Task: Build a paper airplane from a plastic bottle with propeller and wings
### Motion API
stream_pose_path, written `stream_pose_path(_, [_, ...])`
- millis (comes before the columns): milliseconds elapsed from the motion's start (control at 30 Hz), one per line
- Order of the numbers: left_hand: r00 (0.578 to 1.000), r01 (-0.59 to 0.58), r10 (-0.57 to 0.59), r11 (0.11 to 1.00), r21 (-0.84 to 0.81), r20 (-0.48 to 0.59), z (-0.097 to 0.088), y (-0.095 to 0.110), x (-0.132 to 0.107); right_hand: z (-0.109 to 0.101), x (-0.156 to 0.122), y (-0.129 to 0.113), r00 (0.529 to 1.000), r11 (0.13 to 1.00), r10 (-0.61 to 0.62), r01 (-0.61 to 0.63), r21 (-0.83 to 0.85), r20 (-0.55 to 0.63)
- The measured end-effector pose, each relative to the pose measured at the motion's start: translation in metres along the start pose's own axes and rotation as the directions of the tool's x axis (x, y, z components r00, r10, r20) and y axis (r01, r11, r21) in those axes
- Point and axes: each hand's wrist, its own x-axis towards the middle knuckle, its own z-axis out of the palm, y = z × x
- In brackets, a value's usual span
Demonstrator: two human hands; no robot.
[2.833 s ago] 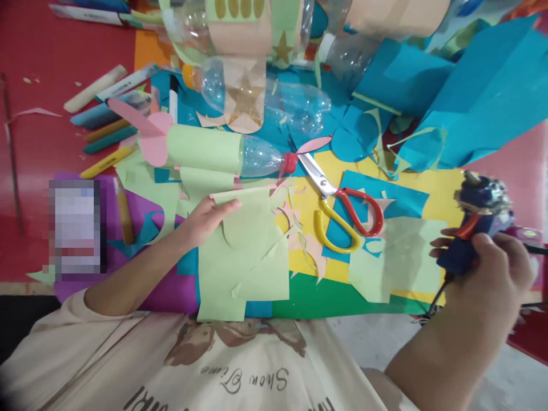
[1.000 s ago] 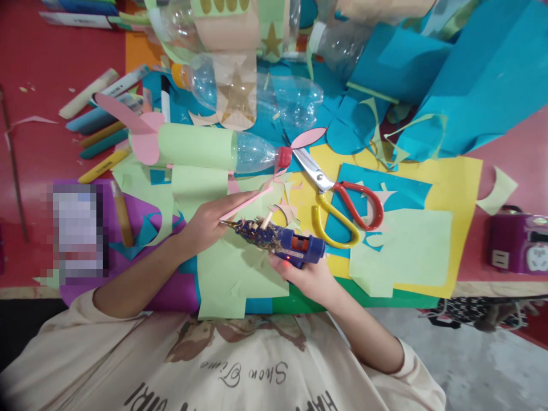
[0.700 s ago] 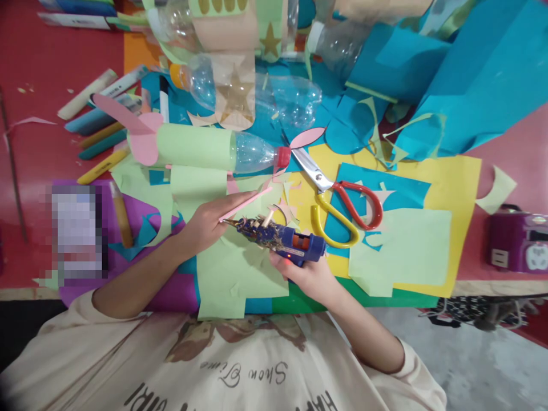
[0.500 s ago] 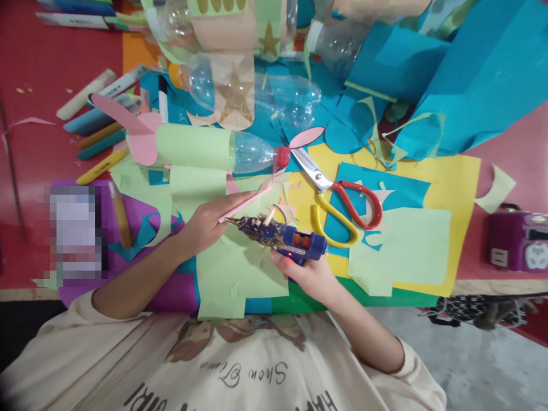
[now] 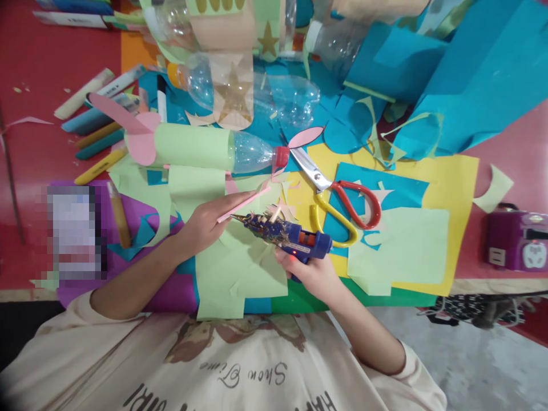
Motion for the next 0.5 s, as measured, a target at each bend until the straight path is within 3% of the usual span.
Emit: stream_pose_path(500, [1.000,0.004,-0.004,1.000,0.008,0.009,-0.0004,-0.0003,-0.0007,-0.0002,0.0015,-0.0020,0.999,1.000,-0.011,0.010,-0.018,-0.037])
